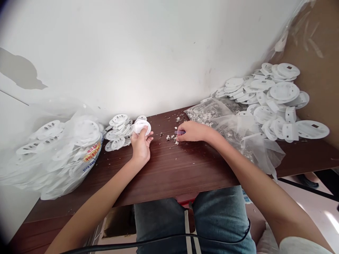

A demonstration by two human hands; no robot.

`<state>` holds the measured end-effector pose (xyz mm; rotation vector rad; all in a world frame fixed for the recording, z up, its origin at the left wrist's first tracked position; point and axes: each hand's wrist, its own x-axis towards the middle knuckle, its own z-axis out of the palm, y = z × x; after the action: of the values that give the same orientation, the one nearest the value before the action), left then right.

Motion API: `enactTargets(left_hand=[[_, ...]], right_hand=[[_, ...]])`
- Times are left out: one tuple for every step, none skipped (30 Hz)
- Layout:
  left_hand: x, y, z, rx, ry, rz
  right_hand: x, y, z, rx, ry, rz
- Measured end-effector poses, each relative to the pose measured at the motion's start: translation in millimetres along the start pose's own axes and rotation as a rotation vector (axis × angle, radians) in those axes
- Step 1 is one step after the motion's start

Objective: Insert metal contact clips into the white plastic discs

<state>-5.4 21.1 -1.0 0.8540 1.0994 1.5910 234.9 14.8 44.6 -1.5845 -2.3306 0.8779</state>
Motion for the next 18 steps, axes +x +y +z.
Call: enactTargets(left_hand=[[-2.9,-2.3,0.8,0.019,-0.022,0.009],[-5.6,-4.5,1.6,0.036,-0.041,0.021],[-8.2,-6.3,2.3,0.049,-0.056,0.032],[-10.4,-7.7,2.9,0.056,-0.065,0.042],[-12.2,-8.6,3.3,0.060,-0.069,0.050],[-13.7,-9.2,3.6,0.062,-0.071,0.054],[-14.7,-9.4,3.7,0.060,-0.071,0.058],[-15.4,-9.3,3.7,0.056,-0.073,0.056],[-15.6,-9.0,3.7,0.047,-0.080,0.049],[-15.5,-8.6,3.7,0.031,-0.089,0.035],[-14.9,-7.9,3.6,0.007,-0.099,0.015],[-13.8,-7.0,3.6,-0.026,-0.105,-0.010],[-12.2,-5.9,3.5,-0.063,-0.107,-0.040],[-10.2,-4.4,3.4,-0.102,-0.101,-0.073],[-7.8,-2.6,3.2,-0.139,-0.086,-0.112],[-5.2,-0.5,2.9,-0.173,-0.065,-0.155],[-2.6,1.8,2.6,-0.204,-0.041,-0.204],[-0.1,4.2,2.2,-0.232,-0.018,-0.253]], right_hand=[[-0.2,-0.5,0.3,-0.001,0.000,0.011],[-0.1,-1.1,1.7,0.000,0.003,0.019],[0.3,-1.8,4.0,0.003,0.011,0.022],[0.9,-2.5,7.2,0.008,0.023,0.021],[1.7,-3.4,10.9,0.011,0.038,0.019],[2.5,-4.3,14.9,0.011,0.054,0.018],[3.2,-5.4,18.7,0.003,0.068,0.016],[3.9,-6.5,22.3,-0.013,0.080,0.014],[4.3,-7.5,25.4,-0.033,0.089,0.010],[4.7,-8.2,27.9,-0.056,0.096,0.005],[5.0,-8.7,29.7,-0.077,0.102,-0.002],[5.4,-8.8,31.0,-0.095,0.107,-0.009],[5.8,-8.4,31.8,-0.109,0.112,-0.015],[6.2,-7.8,32.2,-0.119,0.116,-0.019],[6.5,-7.1,32.2,-0.127,0.119,-0.023],[6.7,-6.6,32.1,-0.135,0.124,-0.022],[6.5,-6.5,31.9,-0.142,0.131,-0.021],[6.0,-7.4,31.8,-0.150,0.149,-0.030]])
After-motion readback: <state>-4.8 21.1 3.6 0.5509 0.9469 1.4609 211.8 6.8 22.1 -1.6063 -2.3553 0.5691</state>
